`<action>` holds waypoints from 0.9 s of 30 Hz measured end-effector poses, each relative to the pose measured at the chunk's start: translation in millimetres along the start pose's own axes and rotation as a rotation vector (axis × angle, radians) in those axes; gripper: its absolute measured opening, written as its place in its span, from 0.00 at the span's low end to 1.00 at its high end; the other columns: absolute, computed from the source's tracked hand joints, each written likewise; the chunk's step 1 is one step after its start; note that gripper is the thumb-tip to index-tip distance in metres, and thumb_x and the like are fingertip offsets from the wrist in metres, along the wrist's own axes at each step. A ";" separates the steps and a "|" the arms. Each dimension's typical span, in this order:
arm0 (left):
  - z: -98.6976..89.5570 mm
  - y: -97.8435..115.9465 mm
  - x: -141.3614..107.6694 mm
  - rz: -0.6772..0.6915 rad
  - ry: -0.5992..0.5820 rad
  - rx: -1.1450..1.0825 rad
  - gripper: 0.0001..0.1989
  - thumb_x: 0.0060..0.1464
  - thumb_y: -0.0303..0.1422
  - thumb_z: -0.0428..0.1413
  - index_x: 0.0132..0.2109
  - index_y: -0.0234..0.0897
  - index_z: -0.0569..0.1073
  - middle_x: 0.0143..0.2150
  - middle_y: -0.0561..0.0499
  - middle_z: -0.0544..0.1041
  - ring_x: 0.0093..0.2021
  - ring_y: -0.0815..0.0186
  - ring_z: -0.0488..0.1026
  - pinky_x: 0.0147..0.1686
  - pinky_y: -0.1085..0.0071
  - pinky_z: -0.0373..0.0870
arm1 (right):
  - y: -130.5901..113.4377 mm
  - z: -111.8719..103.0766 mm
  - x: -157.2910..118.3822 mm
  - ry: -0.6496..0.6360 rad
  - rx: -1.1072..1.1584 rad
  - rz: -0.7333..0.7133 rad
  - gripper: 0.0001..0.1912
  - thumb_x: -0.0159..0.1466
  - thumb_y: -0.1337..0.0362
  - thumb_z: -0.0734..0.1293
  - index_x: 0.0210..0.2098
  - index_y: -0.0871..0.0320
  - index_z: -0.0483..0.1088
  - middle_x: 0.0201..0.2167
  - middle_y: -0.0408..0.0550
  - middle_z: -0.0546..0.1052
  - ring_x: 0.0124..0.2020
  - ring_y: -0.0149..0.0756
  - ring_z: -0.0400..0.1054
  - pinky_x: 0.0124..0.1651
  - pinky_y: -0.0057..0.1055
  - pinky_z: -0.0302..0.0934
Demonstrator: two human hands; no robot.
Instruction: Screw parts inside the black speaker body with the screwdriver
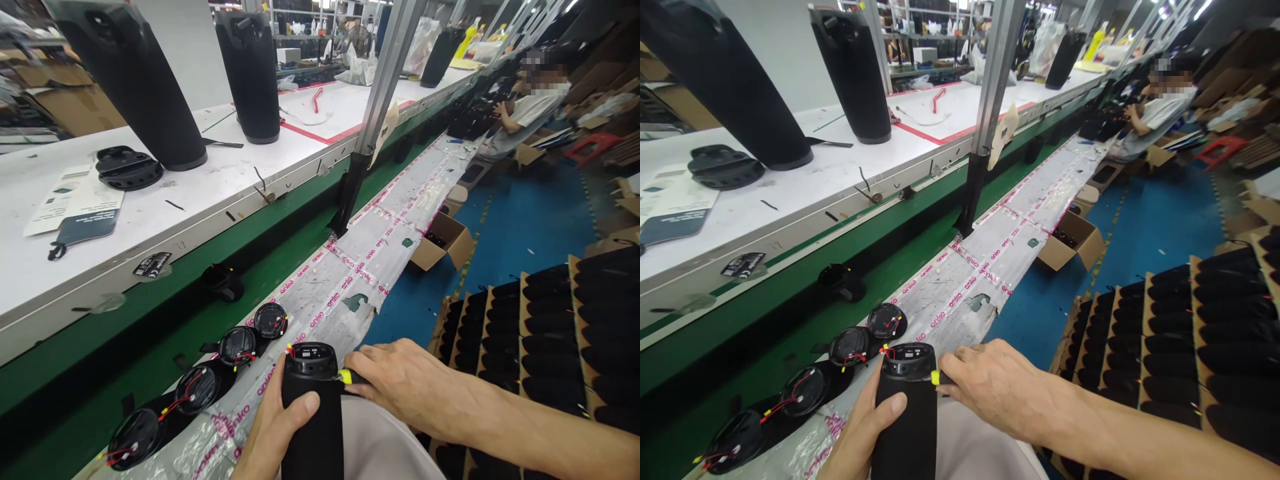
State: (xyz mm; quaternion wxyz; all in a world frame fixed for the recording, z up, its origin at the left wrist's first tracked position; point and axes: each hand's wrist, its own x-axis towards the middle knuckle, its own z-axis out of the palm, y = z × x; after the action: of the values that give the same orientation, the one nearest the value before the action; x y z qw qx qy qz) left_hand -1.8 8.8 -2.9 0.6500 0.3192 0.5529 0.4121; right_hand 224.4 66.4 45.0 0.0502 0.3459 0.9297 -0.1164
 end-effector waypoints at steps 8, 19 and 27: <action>-0.9 -1.0 -0.6 0.004 -0.014 0.006 0.36 0.50 0.51 0.66 0.63 0.43 0.71 0.62 0.45 0.77 0.66 0.43 0.67 0.67 0.52 0.60 | -1.2 3.1 0.7 -0.006 -0.043 -0.043 0.09 0.74 0.56 0.64 0.45 0.54 0.63 0.33 0.42 0.77 0.29 0.41 0.74 0.24 0.39 0.45; -3.5 -11.6 -3.1 0.057 0.143 0.165 0.48 0.43 0.52 0.70 0.67 0.37 0.66 0.65 0.39 0.73 0.69 0.40 0.63 0.69 0.47 0.53 | -4.7 7.0 -1.0 -0.006 -0.066 -0.036 0.10 0.74 0.55 0.64 0.44 0.54 0.62 0.31 0.43 0.75 0.25 0.40 0.71 0.24 0.38 0.35; 3.4 -9.7 -5.9 0.053 0.169 0.234 0.45 0.43 0.51 0.69 0.65 0.37 0.67 0.63 0.37 0.75 0.66 0.38 0.66 0.67 0.43 0.57 | -3.0 2.4 0.4 -0.009 -0.138 -0.095 0.08 0.74 0.59 0.65 0.41 0.56 0.63 0.27 0.43 0.75 0.21 0.37 0.67 0.22 0.39 0.34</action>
State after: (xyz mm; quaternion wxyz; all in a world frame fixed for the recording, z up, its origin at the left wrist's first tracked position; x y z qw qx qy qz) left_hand 3.1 -0.7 -8.0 0.5485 0.3716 0.6413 0.3871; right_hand 222.2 63.9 43.2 0.0722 0.2965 0.9507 -0.0558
